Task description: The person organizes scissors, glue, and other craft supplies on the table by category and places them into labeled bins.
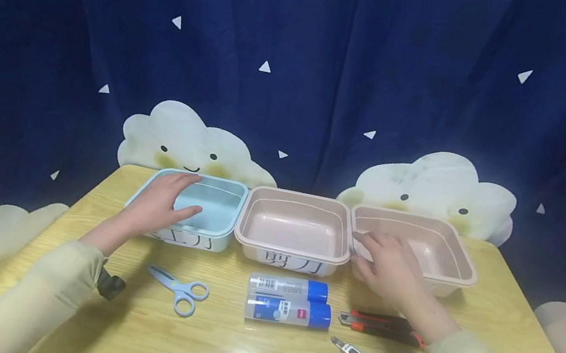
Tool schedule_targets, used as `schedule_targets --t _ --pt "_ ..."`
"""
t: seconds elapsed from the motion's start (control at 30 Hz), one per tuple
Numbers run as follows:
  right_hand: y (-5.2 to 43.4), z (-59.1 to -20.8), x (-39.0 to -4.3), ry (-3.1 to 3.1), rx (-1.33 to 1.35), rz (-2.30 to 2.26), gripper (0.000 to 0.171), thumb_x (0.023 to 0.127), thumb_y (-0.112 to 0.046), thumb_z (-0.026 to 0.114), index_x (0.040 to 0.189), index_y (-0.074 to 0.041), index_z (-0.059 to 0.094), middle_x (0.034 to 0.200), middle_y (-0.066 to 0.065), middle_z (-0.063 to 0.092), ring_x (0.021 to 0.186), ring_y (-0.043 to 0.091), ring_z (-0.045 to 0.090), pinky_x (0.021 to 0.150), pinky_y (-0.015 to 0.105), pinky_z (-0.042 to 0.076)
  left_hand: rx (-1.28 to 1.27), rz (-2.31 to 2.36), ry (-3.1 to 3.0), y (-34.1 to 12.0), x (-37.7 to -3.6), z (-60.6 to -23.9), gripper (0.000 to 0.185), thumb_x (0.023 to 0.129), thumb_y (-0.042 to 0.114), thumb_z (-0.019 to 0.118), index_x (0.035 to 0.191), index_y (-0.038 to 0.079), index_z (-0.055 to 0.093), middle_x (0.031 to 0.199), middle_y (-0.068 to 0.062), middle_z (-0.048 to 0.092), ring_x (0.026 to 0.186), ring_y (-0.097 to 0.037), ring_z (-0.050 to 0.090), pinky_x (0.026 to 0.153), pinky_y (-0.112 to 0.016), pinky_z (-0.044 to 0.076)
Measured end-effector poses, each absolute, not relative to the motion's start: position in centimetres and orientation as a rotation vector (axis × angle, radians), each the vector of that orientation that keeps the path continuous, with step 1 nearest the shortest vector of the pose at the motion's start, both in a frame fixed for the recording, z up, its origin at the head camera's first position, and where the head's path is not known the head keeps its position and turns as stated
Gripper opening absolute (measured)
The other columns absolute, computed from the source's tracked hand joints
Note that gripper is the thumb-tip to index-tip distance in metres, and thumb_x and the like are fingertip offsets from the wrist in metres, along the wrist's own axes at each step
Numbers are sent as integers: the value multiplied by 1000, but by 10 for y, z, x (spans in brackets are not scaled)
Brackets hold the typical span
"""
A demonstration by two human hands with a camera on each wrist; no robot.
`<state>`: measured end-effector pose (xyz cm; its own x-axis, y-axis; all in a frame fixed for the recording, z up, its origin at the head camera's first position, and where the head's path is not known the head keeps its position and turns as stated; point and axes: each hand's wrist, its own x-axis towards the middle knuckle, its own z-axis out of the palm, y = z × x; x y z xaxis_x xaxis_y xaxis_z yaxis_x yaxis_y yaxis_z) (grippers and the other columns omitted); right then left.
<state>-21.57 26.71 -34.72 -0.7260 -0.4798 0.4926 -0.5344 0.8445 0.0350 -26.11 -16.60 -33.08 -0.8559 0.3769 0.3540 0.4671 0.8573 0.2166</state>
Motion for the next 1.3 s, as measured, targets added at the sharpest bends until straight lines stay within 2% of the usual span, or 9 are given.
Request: schedule_targets --t 0.1,0.17,0.33,0.5,0.63,0.73,0.87,1.03,1.3 --pt "270 -348 -211 -2492 819 141 33 75 -21 71 105 -9 66 97 8 66 84 27 62 73 45 49 -622 -464 -2716 -172 -260 -333 58 85 41 59 130 6 47 130 -13 50 121 -31 43 102 -46 31" --pt "273 -348 -207 -2486 875 140 27 74 -18 72 99 -10 68 90 3 66 78 21 62 68 40 50 -604 -492 -2707 -176 -259 -335 55 85 40 59 127 6 50 127 -12 53 118 -30 47 99 -45 35" --pt "281 -350 -196 -2561 942 136 16 73 -18 74 88 -18 69 81 -10 62 73 7 58 63 30 49 -531 -544 -2689 -185 -255 -338 50 86 39 59 124 8 54 118 -9 59 104 -28 56 85 -44 45" --pt "291 -355 -187 -2697 978 163 21 74 -28 74 92 -21 68 88 -13 62 77 4 58 67 29 50 -478 -582 -2689 -195 -251 -340 48 85 36 61 123 8 55 114 -9 60 99 -27 57 81 -45 46" --pt "299 -359 -182 -2836 1010 166 38 73 -41 73 103 -19 67 100 -9 64 89 12 61 74 35 50 -463 -602 -2681 -204 -249 -345 50 84 36 62 123 6 54 116 -11 59 106 -29 54 88 -47 42" --pt "307 -364 -179 -2922 989 146 52 68 -47 74 110 -18 64 106 -5 64 96 19 60 78 40 49 -419 -639 -2680 -209 -247 -352 55 82 38 63 125 6 52 122 -14 55 117 -33 46 96 -50 35" --pt "315 -373 -175 -3015 939 178 66 61 -48 78 116 -17 60 116 5 60 103 28 57 82 47 46 -328 -739 -2664 -215 -244 -363 62 80 42 65 127 5 48 129 -17 47 123 -36 37 101 -51 27" --pt "324 -380 -172 -3134 903 233 75 58 -48 79 120 -13 56 120 14 56 105 35 54 84 53 43 -254 -816 -2594 -219 -241 -373 69 75 39 71 128 3 45 135 -19 38 124 -38 28 100 -52 21" --pt "340 -392 -174 -3056 1001 156 60 56 -27 82 111 -17 61 102 -5 54 87 12 54 75 39 48 -98 -936 -2586 -224 -244 -385 87 70 39 76 135 1 33 140 -20 26 127 -40 20 99 -54 23"
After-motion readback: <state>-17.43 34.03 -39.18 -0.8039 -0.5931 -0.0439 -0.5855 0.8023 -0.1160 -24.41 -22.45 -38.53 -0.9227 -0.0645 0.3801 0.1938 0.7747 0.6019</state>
